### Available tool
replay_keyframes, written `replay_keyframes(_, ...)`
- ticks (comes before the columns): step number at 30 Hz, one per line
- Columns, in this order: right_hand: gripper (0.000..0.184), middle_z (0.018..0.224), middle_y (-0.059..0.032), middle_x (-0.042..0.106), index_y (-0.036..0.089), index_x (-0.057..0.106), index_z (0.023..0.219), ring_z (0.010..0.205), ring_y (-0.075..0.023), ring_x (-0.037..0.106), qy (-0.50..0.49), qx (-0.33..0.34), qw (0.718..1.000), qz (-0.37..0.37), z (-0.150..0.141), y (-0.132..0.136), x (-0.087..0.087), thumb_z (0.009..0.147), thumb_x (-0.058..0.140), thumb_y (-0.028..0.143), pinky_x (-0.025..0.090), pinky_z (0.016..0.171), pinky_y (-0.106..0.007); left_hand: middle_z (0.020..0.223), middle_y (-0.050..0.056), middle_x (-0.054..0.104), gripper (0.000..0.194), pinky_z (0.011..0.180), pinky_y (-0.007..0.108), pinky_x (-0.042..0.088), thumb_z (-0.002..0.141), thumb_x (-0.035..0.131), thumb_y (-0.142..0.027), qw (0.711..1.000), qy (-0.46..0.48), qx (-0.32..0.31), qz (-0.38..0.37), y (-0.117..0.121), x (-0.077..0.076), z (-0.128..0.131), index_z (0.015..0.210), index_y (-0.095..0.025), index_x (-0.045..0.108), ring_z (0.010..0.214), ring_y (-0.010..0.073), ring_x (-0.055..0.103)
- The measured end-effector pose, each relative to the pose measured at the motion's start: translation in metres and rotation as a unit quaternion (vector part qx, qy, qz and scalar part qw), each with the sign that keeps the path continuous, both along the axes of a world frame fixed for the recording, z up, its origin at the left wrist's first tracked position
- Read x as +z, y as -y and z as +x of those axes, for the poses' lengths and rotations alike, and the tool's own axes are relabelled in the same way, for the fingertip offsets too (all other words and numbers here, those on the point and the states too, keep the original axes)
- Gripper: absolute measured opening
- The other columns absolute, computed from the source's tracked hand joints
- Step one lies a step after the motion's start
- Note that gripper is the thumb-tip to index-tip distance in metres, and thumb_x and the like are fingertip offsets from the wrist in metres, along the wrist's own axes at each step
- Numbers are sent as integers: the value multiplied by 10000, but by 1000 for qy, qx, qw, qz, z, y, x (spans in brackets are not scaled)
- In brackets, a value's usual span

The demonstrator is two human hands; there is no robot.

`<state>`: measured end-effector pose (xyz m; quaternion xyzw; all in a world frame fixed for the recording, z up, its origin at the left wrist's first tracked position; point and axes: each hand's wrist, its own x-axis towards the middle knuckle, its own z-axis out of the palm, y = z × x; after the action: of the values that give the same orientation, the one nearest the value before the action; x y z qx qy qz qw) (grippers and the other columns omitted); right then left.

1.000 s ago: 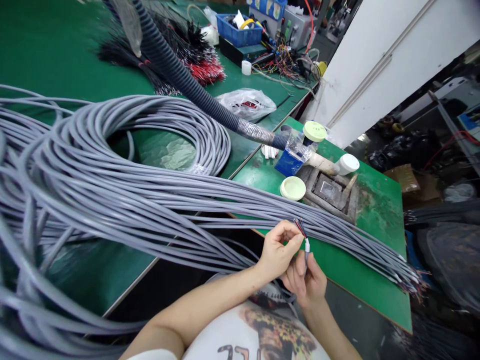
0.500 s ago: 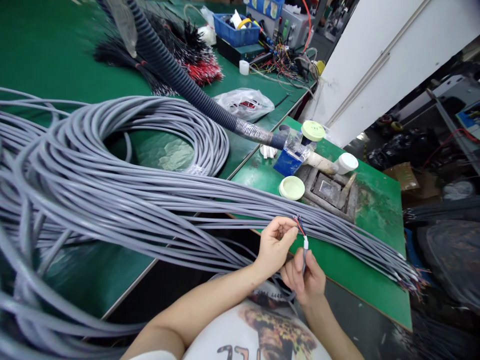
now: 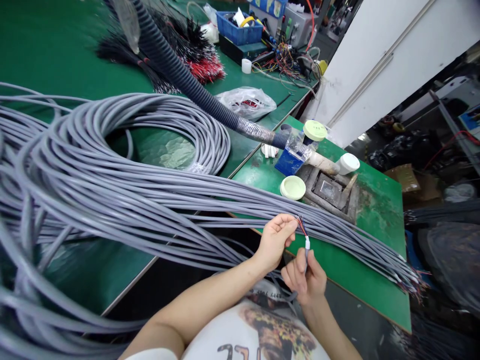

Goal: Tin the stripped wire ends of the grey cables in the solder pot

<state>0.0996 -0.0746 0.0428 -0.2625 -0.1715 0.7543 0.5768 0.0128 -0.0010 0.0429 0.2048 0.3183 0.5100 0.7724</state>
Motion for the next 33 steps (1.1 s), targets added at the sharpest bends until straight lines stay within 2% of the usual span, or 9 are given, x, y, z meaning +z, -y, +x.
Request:
replay_keyframes(4, 400, 305, 88, 298, 196, 593, 639, 281, -75, 182, 0, 7, 1000, 2, 1, 1, -1, 948, 434, 396, 269, 356, -191, 485, -76, 470, 263, 396, 159, 188, 753, 704, -361, 998, 32, -43, -27, -2, -3, 4, 768, -143, 557, 385, 19, 303)
replay_keyframes(6, 394, 299, 94, 289, 200, 567, 626, 277, -74, 166, 10, 3, 1000, -5, 2, 1, -1, 941, 449, 404, 257, 348, -190, 493, -78, 475, 264, 399, 160, 190, 746, 711, -355, 999, 32, -25, -22, -2, -2, 4, 787, -149, 551, 387, 21, 303)
replay_keyframes(10, 406, 288, 105, 254, 208, 486, 590, 275, -73, 143, 52, -12, 998, -32, 5, 1, 0, 922, 475, 442, 241, 340, -192, 498, -85, 471, 256, 417, 154, 236, 734, 728, -336, 999, 1, 52, 0, 1, 6, -1, 783, -161, 547, 409, 26, 340)
replay_keyframes(13, 422, 280, 109, 239, 215, 453, 577, 269, -75, 140, 75, -9, 996, -41, 5, 0, -1, 902, 494, 480, 225, 333, -198, 486, -84, 476, 261, 403, 154, 238, 714, 746, -335, 999, -18, 37, 7, 3, 10, -4, 775, -156, 566, 402, 27, 342)
replay_keyframes(19, 415, 280, 106, 256, 208, 475, 581, 269, -68, 148, 61, -1, 998, -29, 1, 0, 1, 905, 496, 466, 224, 338, -195, 517, -70, 512, 250, 390, 148, 209, 734, 738, -324, 1000, 4, 18, 11, 2, 9, 0, 851, -137, 619, 399, 16, 332)
replay_keyframes(24, 400, 288, 97, 281, 202, 517, 597, 273, -70, 168, 42, -2, 999, -22, 1, 0, 0, 921, 479, 434, 240, 343, -195, 514, -60, 532, 239, 390, 148, 209, 724, 744, -327, 1000, 4, 14, 0, 0, 10, -1, 823, -135, 641, 399, 13, 347)
replay_keyframes(33, 403, 281, 98, 279, 207, 506, 592, 268, -71, 174, 66, -11, 997, -29, 2, 0, -1, 908, 495, 457, 245, 342, -196, 513, -55, 537, 223, 405, 145, 256, 735, 726, -336, 1000, -11, 28, -7, 6, 7, -4, 799, -142, 635, 406, 21, 370)
